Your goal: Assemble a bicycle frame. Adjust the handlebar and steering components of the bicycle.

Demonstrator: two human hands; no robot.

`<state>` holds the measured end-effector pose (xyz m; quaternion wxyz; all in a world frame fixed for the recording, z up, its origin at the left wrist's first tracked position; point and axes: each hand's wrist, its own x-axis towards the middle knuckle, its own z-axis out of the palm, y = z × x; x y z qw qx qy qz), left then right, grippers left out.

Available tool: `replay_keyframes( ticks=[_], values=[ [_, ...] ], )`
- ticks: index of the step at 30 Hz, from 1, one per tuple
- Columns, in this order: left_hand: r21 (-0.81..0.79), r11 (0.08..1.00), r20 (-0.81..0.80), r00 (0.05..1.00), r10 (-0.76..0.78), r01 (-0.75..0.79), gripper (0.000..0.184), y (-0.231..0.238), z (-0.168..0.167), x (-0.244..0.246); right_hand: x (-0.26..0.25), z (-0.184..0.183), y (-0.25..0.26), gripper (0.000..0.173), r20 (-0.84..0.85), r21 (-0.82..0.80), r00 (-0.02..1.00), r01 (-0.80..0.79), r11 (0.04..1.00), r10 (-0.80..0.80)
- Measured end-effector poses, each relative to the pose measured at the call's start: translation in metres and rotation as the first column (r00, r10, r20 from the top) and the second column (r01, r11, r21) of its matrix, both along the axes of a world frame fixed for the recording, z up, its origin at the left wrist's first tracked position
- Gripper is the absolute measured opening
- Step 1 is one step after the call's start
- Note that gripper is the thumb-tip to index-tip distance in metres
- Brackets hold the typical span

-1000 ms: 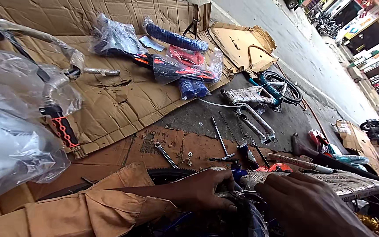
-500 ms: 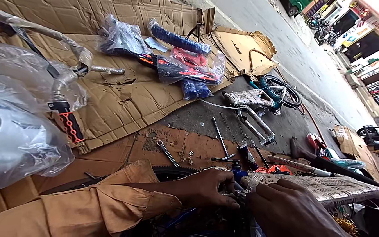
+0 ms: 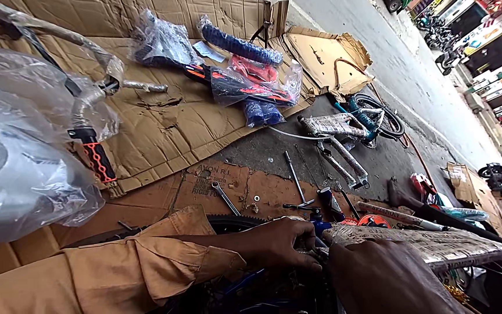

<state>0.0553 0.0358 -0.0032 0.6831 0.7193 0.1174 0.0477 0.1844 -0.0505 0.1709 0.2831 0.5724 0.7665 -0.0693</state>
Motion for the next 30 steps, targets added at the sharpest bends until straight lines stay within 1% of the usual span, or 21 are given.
replay_keyframes(
  ticks=[3,6,8,10,13,15,16,17,18,21,23,25,27,28,30],
  values=[
    [-0.009,1.000,0.013,1.000,0.011,-0.011,0.039,-0.001,-0.003,0.000,-0.001,0.001,0.001,0.023,0.010,-0.008,1.000,-0.011,1.000,0.011],
    [-0.013,1.000,-0.005,1.000,0.003,-0.003,0.039,0.000,0.004,-0.001,0.009,0.003,-0.002,0.020,0.000,-0.045,1.000,0.022,0.999,-0.022],
    [-0.010,1.000,-0.003,1.000,-0.002,0.002,0.039,0.001,0.005,-0.001,0.020,0.004,-0.002,0.015,0.025,-0.146,0.996,0.083,0.986,-0.080],
    [-0.007,1.000,0.007,1.000,-0.002,0.002,0.038,0.002,0.004,-0.001,0.034,-0.001,0.002,0.011,0.056,-0.223,0.992,0.126,0.967,-0.116],
    [-0.016,1.000,-0.006,1.000,-0.009,0.009,0.038,0.003,0.005,0.000,0.060,-0.019,0.005,0.015,-0.057,-0.165,0.997,0.032,0.986,-0.042],
    [-0.030,0.999,-0.020,1.000,-0.013,0.012,0.037,0.003,0.006,0.000,0.066,-0.024,0.007,0.032,-0.086,-0.133,0.996,-0.035,0.991,0.024],
    [-0.037,0.999,-0.021,1.000,-0.013,0.013,0.037,0.003,0.006,0.000,0.064,-0.025,0.010,0.039,-0.066,-0.160,0.997,-0.039,0.986,0.029],
    [-0.044,0.999,-0.020,1.000,-0.013,0.012,0.037,0.003,0.006,0.000,0.062,-0.026,0.013,0.042,-0.044,-0.181,0.998,-0.042,0.983,0.034],
    [-0.052,0.999,-0.014,1.000,-0.013,0.013,0.037,0.002,0.006,0.000,0.060,-0.028,0.017,0.040,-0.026,-0.184,0.999,-0.051,0.982,0.047],
    [-0.078,0.997,0.023,1.000,-0.021,0.023,0.037,0.002,0.002,-0.001,0.060,-0.037,0.027,0.026,0.004,-0.135,0.997,-0.072,0.988,0.073],
    [-0.097,0.994,0.036,0.999,-0.036,0.039,0.035,0.004,0.001,-0.001,0.063,-0.039,0.031,0.017,-0.060,-0.090,0.996,-0.078,0.993,0.073],
    [-0.120,0.992,0.042,0.998,-0.045,0.050,0.031,0.005,0.002,-0.001,0.067,-0.037,0.033,0.013,-0.244,-0.090,0.969,-0.065,0.994,0.042],
    [-0.159,0.986,0.039,0.998,-0.045,0.050,0.025,0.007,0.003,-0.002,0.067,-0.034,0.034,0.018,-0.440,-0.182,0.895,-0.003,0.983,-0.079],
    [-0.175,0.984,0.033,0.999,-0.039,0.044,0.022,0.008,0.004,-0.002,0.066,-0.034,0.035,0.022,-0.484,-0.237,0.864,0.024,0.971,-0.139],
    [-0.192,0.981,0.012,1.000,-0.022,0.024,0.018,0.008,0.005,-0.003,0.067,-0.038,0.035,0.025,-0.523,-0.259,0.836,0.026,0.966,-0.163]
  ],
)
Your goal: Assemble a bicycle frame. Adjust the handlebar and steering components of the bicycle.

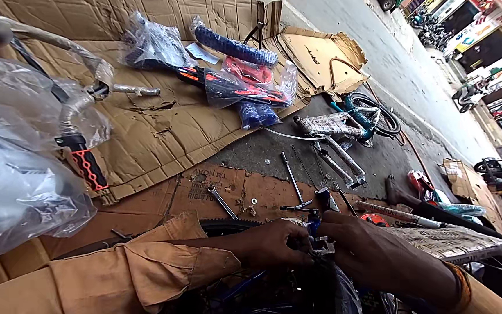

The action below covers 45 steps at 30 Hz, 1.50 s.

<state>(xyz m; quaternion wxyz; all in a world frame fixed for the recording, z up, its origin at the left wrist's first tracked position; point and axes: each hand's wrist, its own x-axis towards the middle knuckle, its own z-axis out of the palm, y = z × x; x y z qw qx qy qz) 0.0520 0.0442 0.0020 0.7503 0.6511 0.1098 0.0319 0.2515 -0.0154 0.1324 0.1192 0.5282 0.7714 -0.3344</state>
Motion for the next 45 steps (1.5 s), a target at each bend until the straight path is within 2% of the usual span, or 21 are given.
replay_keyframes(
  ticks=[4,10,14,16,20,26,29,32,36,40,42,45],
  values=[
    [-0.010,1.000,-0.028,0.999,0.028,-0.029,0.021,-0.001,0.002,-0.002,0.005,-0.011,-0.003,0.021,-0.026,0.079,0.999,-0.029,0.996,0.031],
    [-0.013,0.999,-0.023,0.998,0.052,-0.052,0.020,-0.002,0.002,-0.002,0.007,-0.013,-0.003,0.020,-0.002,0.045,1.000,-0.027,0.999,0.027],
    [0.066,0.996,-0.039,0.997,0.060,-0.057,0.036,-0.006,0.001,-0.001,0.009,-0.013,-0.002,0.017,-0.012,-0.011,1.000,-0.022,1.000,0.022],
    [0.104,0.992,-0.038,0.997,0.070,-0.066,0.038,-0.008,0.001,-0.001,0.010,-0.015,-0.003,0.015,-0.025,0.008,0.999,-0.025,1.000,0.026],
    [0.115,0.989,-0.007,0.996,0.091,-0.090,0.030,-0.009,-0.001,-0.002,0.009,-0.021,-0.004,0.012,-0.047,0.074,0.998,-0.039,0.996,0.043],
    [0.078,0.992,0.049,0.995,0.092,-0.096,0.023,-0.008,-0.005,-0.004,0.008,-0.021,-0.004,0.011,-0.049,0.067,0.999,-0.016,0.998,0.019],
    [0.235,0.966,0.049,0.994,0.102,-0.111,0.037,-0.012,-0.005,-0.003,0.008,-0.021,-0.004,0.011,-0.064,0.055,0.998,-0.015,0.998,0.018],
    [0.412,0.902,0.020,0.991,0.135,-0.131,0.053,-0.017,0.000,-0.003,0.008,-0.022,-0.004,0.012,-0.062,0.047,0.998,-0.007,0.999,0.010],
    [0.543,0.797,0.177,0.964,0.197,-0.263,0.046,-0.025,-0.002,-0.006,0.005,-0.025,-0.005,0.012,-0.078,0.028,0.997,0.024,0.999,-0.022],
    [0.509,0.794,0.272,0.938,0.218,-0.332,0.035,-0.027,-0.012,-0.010,-0.006,-0.023,-0.007,0.010,-0.050,-0.022,0.997,0.061,0.998,-0.062],
    [0.521,0.791,0.272,0.941,0.201,-0.320,0.033,-0.027,-0.011,-0.012,-0.006,-0.025,-0.009,0.008,-0.061,0.002,0.997,0.039,0.999,-0.039],
    [0.619,0.740,0.209,0.963,0.170,-0.265,0.041,-0.030,-0.004,-0.015,-0.005,-0.026,-0.010,0.007,-0.067,0.021,0.998,0.011,1.000,-0.009]
  ],
)
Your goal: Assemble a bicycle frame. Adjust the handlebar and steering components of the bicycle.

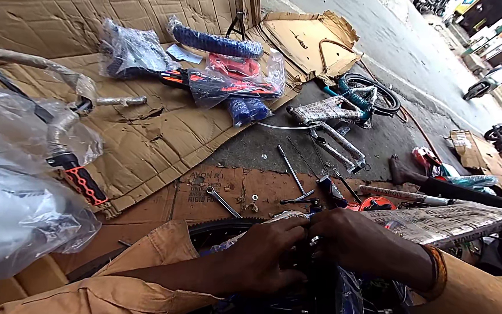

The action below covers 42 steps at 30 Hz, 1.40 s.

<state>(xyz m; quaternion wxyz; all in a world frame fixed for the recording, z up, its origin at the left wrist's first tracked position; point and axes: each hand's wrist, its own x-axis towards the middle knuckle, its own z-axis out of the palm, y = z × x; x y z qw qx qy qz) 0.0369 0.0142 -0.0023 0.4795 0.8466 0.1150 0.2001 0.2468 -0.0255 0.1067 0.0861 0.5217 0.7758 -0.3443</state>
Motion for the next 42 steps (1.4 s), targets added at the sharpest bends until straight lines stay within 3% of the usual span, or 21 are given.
replay_keyframes(
  ticks=[5,11,17,22,27,32,42],
  values=[
    [0.015,1.000,0.019,1.000,0.021,-0.022,0.038,0.000,-0.001,0.000,0.002,0.005,0.004,0.009,-0.003,-0.018,1.000,-0.018,1.000,0.018],
    [-0.034,0.999,0.057,0.998,0.010,-0.008,0.026,0.002,-0.002,0.002,0.010,0.011,0.012,0.011,-0.082,-0.163,0.994,0.054,0.985,-0.068],
    [-0.072,0.997,0.113,0.994,0.008,0.001,0.024,0.003,-0.005,0.002,0.005,0.010,0.012,0.017,0.021,-0.138,0.995,0.098,0.986,-0.096],
    [-0.059,0.998,0.135,0.991,0.005,0.003,0.030,0.003,-0.004,0.000,0.007,0.010,0.012,0.012,-0.063,-0.171,0.992,0.094,0.981,-0.106],
    [-0.028,1.000,0.132,0.991,0.009,-0.005,0.031,0.002,-0.004,-0.001,0.005,0.014,0.012,0.018,0.027,-0.168,0.992,0.122,0.978,-0.120],
    [-0.020,0.997,0.133,0.989,-0.073,0.076,0.033,0.005,-0.003,0.000,0.005,0.017,0.013,0.016,0.050,-0.216,0.992,0.125,0.968,-0.117],
    [0.066,0.994,0.157,0.983,-0.094,0.085,0.016,0.004,-0.002,-0.001,-0.006,0.018,0.010,0.015,0.058,-0.209,0.998,0.040,0.977,-0.028]
  ],
)
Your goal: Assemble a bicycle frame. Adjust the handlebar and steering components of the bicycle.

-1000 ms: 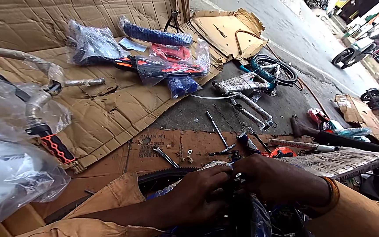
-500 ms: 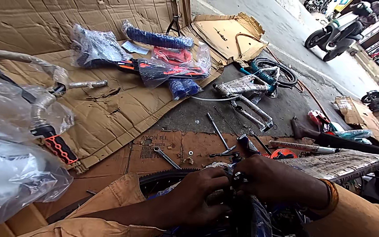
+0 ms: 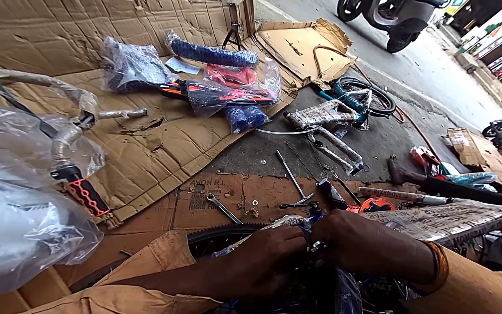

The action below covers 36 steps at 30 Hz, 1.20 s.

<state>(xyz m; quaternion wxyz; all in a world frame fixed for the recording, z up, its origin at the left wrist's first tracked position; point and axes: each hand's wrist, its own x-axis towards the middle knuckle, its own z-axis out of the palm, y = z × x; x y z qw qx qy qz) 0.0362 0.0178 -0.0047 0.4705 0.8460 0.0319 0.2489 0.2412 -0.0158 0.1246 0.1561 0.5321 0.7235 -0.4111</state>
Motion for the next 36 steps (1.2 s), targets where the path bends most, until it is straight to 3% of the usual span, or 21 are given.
replay_keyframes(
  ticks=[12,17,20,22,24,28,33,36],
  values=[
    [-0.063,0.998,0.033,0.999,-0.004,0.006,0.029,0.002,-0.002,-0.002,0.001,0.002,-0.001,0.012,0.003,0.027,0.992,-0.124,0.992,0.124],
    [-0.108,0.993,-0.041,0.999,0.034,-0.039,0.031,-0.001,-0.002,-0.001,0.002,0.002,-0.003,0.015,0.043,0.023,0.981,-0.193,0.981,0.192],
    [-0.309,0.951,-0.143,0.989,-0.034,-0.012,0.036,0.003,-0.001,0.000,0.002,0.003,-0.005,0.017,0.054,0.021,0.980,-0.193,0.981,0.191],
    [-0.535,0.845,-0.242,0.957,-0.157,0.003,0.041,0.012,0.002,0.000,0.004,0.001,-0.006,0.018,0.032,0.045,0.979,-0.204,0.978,0.202],
    [-0.654,0.755,-0.258,0.923,-0.285,0.050,0.049,0.018,0.003,0.002,0.007,0.000,-0.006,0.020,0.027,0.053,0.975,-0.221,0.974,0.220],
    [-0.666,0.742,-0.321,0.866,-0.383,0.081,0.062,0.018,0.012,0.009,0.008,0.000,-0.007,0.019,0.031,0.063,0.969,-0.247,0.967,0.245],
    [-0.564,0.825,-0.507,0.776,-0.376,0.032,0.048,0.021,0.019,0.012,-0.002,0.009,-0.008,0.025,0.094,0.019,0.944,-0.318,0.948,0.315],
    [-0.586,0.809,-0.519,0.742,-0.424,0.052,0.039,0.022,0.018,0.014,-0.013,0.013,-0.008,0.025,0.180,-0.036,0.912,-0.369,0.929,0.369]
  ],
)
